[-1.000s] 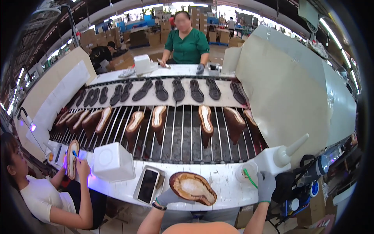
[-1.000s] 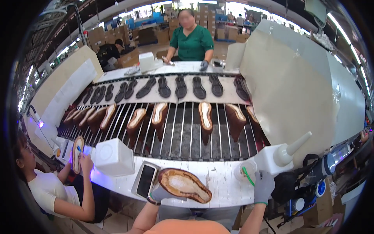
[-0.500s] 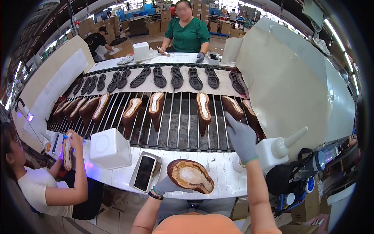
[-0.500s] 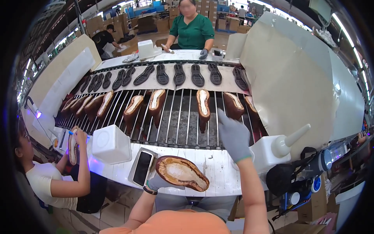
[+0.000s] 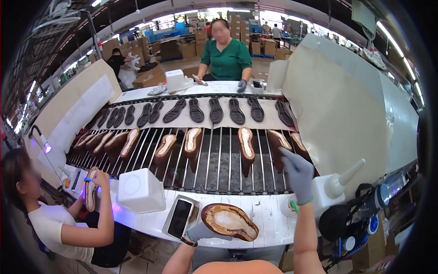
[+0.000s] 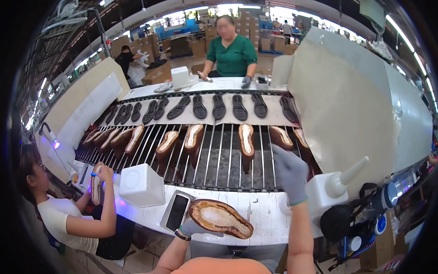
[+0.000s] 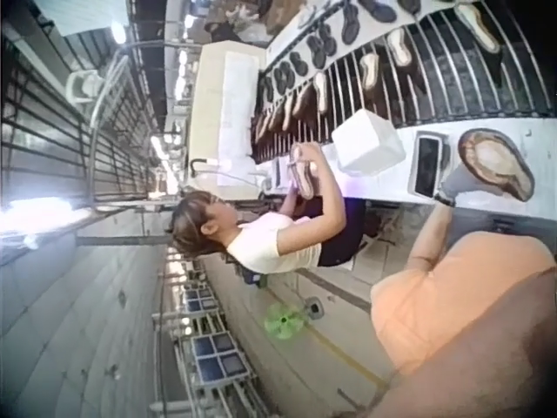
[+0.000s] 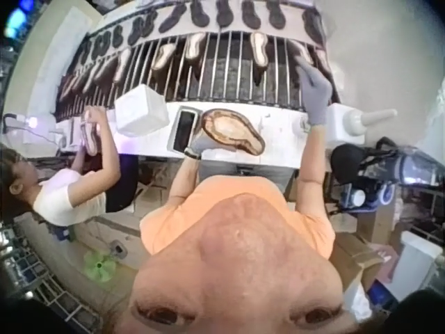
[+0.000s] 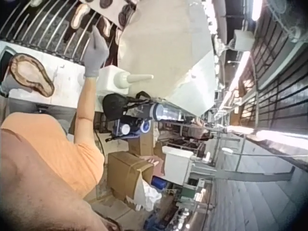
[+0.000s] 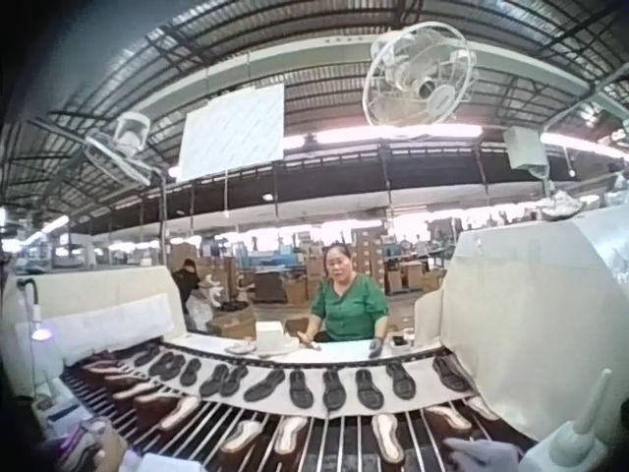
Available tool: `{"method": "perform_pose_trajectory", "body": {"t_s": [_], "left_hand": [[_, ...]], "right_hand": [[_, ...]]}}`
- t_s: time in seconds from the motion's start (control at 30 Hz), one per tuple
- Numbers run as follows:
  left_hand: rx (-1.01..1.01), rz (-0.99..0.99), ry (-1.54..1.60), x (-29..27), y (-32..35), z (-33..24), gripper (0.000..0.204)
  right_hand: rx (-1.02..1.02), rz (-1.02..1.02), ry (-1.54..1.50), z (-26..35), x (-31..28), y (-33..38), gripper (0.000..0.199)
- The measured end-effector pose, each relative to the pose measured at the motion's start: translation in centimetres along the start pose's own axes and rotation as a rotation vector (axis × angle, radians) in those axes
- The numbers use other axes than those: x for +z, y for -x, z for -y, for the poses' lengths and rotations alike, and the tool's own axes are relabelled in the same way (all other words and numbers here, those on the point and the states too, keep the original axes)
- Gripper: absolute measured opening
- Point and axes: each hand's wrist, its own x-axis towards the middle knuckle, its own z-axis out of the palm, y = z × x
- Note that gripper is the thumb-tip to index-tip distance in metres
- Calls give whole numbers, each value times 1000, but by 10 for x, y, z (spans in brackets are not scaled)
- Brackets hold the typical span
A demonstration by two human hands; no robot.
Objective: Applying glue with a brush to the edges of a shoe upper and placing it on a conveyor belt.
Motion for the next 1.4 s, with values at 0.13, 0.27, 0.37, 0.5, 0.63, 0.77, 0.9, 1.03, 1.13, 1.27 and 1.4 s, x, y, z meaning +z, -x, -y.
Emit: {"method": "perform_pose_trajectory", "body": {"t_s": [0.13,0.27,0.37,0.5,0.63,0.77,0.9,1.03,1.13,1.27,1.4], "left_hand": [[21,19,63,-10,3,9,80],[-184,27,286,-22,13,-14,81],[-156,-52,239,-24,23,29,87],[-314,-59,450,-24,25,18,95],[-42,-21,262,0,15,-14,57],[19,-32,86,-12,21,15,53],[-234,-86,398,-28,26,38,56],[-113,167,890,-26,21,18,72],[-126,131,810,-22,25,20,70],[-152,76,714,-21,23,21,68],[-120,-8,454,-23,29,35,83]], "right_hand": [[234,-84,128,-118,-41,36,25],[149,-39,428,-136,-55,38,24],[59,22,547,-146,-60,45,25],[18,112,549,-157,-55,46,28],[66,128,515,-158,-60,48,28],[18,151,598,-166,-57,51,27],[76,188,564,-162,-57,47,28],[-5,152,572,-165,-61,47,28],[49,157,540,-166,-61,47,28],[109,165,518,-166,-58,46,27],[51,164,536,-168,-59,46,27]]}}
